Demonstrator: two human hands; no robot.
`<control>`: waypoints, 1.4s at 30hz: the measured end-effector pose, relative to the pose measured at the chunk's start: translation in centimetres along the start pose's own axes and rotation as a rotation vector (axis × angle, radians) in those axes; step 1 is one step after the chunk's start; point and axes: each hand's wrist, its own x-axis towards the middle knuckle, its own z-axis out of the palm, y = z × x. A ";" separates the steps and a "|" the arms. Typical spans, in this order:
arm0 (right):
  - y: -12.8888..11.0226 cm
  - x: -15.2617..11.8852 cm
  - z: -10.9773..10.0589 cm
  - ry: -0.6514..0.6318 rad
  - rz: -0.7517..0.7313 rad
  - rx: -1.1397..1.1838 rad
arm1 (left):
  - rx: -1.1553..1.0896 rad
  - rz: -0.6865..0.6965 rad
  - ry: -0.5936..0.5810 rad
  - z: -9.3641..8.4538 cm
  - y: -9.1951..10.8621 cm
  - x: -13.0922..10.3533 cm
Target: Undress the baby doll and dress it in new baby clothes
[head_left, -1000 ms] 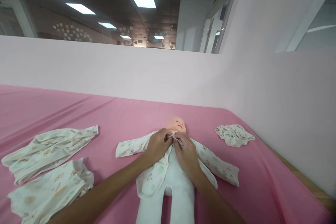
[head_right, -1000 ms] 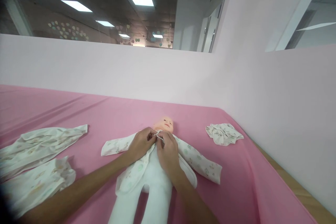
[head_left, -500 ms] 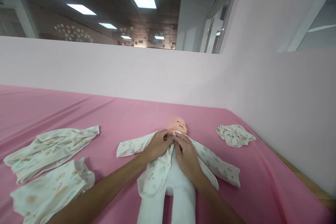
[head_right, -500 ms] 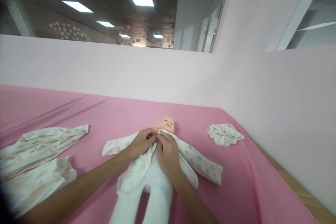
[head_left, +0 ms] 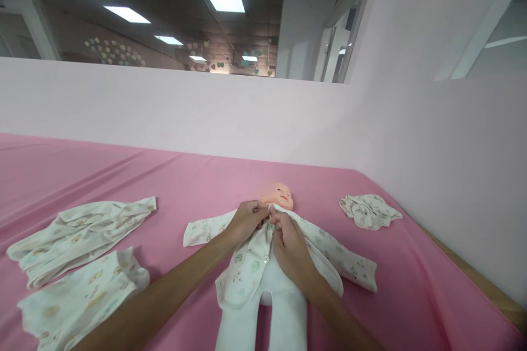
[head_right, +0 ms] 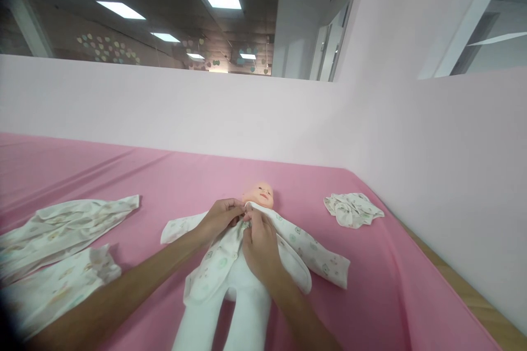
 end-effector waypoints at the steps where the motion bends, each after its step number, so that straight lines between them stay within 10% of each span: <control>1: 0.0 0.0 0.0 -0.005 0.002 0.013 | 0.003 0.001 0.013 0.0 -0.1 0.0; 11: 0.1 -0.1 0.0 -0.032 0.039 0.042 | 0.063 0.011 0.109 0.2 -0.6 0.4; 28: 0.2 -0.1 0.4 0.088 -0.097 -0.164 | 0.115 -0.089 -0.132 -1.4 -0.1 0.9; 34: 0.4 -1.1 -1.5 0.067 0.082 -0.255 | 0.535 0.156 0.103 0.0 0.9 -2.6; 42: 0.3 -3.2 -3.6 -0.061 0.286 -0.213 | 1.010 0.196 0.048 1.7 2.6 -7.0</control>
